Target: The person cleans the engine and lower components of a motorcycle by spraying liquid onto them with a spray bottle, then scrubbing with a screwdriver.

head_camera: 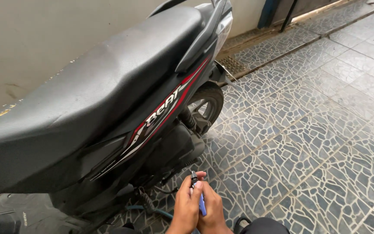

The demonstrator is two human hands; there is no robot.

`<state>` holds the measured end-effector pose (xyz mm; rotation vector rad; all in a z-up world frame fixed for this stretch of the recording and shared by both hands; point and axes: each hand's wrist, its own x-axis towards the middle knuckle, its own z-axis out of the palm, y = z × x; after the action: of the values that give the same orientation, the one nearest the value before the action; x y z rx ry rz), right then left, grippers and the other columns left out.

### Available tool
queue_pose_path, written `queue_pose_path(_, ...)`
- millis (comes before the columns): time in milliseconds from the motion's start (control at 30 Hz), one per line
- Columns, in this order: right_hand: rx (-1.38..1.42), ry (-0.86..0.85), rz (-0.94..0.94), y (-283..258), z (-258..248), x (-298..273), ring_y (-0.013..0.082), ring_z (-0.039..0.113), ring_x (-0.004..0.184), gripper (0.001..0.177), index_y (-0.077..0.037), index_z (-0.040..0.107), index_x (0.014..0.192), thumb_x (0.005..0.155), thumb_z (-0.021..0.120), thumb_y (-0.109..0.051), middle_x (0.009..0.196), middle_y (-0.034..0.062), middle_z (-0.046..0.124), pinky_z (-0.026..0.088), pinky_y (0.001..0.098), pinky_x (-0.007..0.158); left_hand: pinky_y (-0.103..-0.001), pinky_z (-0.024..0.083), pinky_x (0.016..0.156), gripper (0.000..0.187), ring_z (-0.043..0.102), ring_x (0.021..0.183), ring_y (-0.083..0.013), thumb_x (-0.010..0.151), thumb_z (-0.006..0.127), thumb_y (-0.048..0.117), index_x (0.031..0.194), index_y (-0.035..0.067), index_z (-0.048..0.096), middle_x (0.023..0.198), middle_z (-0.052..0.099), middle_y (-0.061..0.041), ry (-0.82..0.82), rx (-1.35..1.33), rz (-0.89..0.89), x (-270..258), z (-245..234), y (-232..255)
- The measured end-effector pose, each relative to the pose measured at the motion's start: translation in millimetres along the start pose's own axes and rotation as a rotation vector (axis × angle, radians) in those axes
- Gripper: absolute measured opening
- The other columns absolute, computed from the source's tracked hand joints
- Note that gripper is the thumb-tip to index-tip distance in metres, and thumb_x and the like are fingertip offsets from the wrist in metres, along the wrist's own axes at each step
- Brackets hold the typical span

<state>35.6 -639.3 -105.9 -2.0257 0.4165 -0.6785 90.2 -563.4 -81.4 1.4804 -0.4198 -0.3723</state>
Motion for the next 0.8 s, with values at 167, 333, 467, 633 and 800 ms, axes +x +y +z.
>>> queue_pose_path(167, -0.014, 0.013, 0.033, -9.5, -7.4, 0.6, 0.0242, 0.065, 0.058, 0.010, -0.011, 0.064, 0.092, 0.085, 0.067, -0.017, 0.073, 0.0079, 0.073, 0.050, 0.0373, 0.056, -0.026, 0.050, 0.067, 0.040, 0.059, 0.072, -0.0115, 0.094, 0.054, 0.027, 0.125, 0.005, 0.068, 0.100, 0.075, -0.007, -0.032, -0.025, -0.041, -1.5, 3.1, 11.5)
queue_pose_path(333, -0.033, 0.036, 0.023, -7.1, -10.6, 0.7, 0.0268, 0.070, 0.064, 0.020, -0.011, 0.067, 0.102, 0.083, 0.066, -0.016, 0.084, 0.0088, 0.076, 0.053, 0.0380, 0.060, -0.026, 0.049, 0.066, 0.040, 0.057, 0.070, -0.0118, 0.093, 0.054, 0.025, 0.125, 0.004, 0.068, 0.085, 0.070, -0.005, -0.058, -0.024, -0.036, -0.7, 6.1, 16.4)
queue_pose_path(467, -0.043, 0.039, 0.005, -9.4, -14.5, 1.0, 0.0240, 0.065, 0.055, 0.009, -0.011, 0.063, 0.089, 0.082, 0.066, -0.013, 0.071, 0.0071, 0.072, 0.051, 0.0375, 0.054, -0.028, 0.050, 0.067, 0.040, 0.060, 0.071, -0.0129, 0.093, 0.054, 0.028, 0.123, 0.005, 0.068, 0.086, 0.071, -0.006, -0.066, 0.008, -0.040, 0.0, 7.7, 18.8)
queue_pose_path(633, -0.026, 0.036, -0.015, -12.3, -15.7, 0.6, 0.0256, 0.070, 0.064, 0.021, -0.010, 0.066, 0.102, 0.080, 0.066, -0.012, 0.083, 0.0092, 0.075, 0.053, 0.0374, 0.059, -0.029, 0.051, 0.070, 0.040, 0.061, 0.074, -0.0137, 0.094, 0.053, 0.027, 0.123, 0.003, 0.067, 0.089, 0.071, -0.007, -0.081, 0.001, 0.010, -0.6, 6.4, 22.8)
queue_pose_path(800, -0.028, 0.038, -0.026, -16.1, -17.8, 2.3, 0.0247, 0.067, 0.058, 0.015, -0.010, 0.065, 0.095, 0.080, 0.065, -0.012, 0.076, 0.0088, 0.073, 0.052, 0.0377, 0.055, -0.029, 0.052, 0.071, 0.039, 0.060, 0.074, -0.0144, 0.093, 0.053, 0.025, 0.123, 0.004, 0.067, 0.090, 0.071, -0.007, -0.086, 0.009, 0.014, 0.5, 6.5, 24.7)
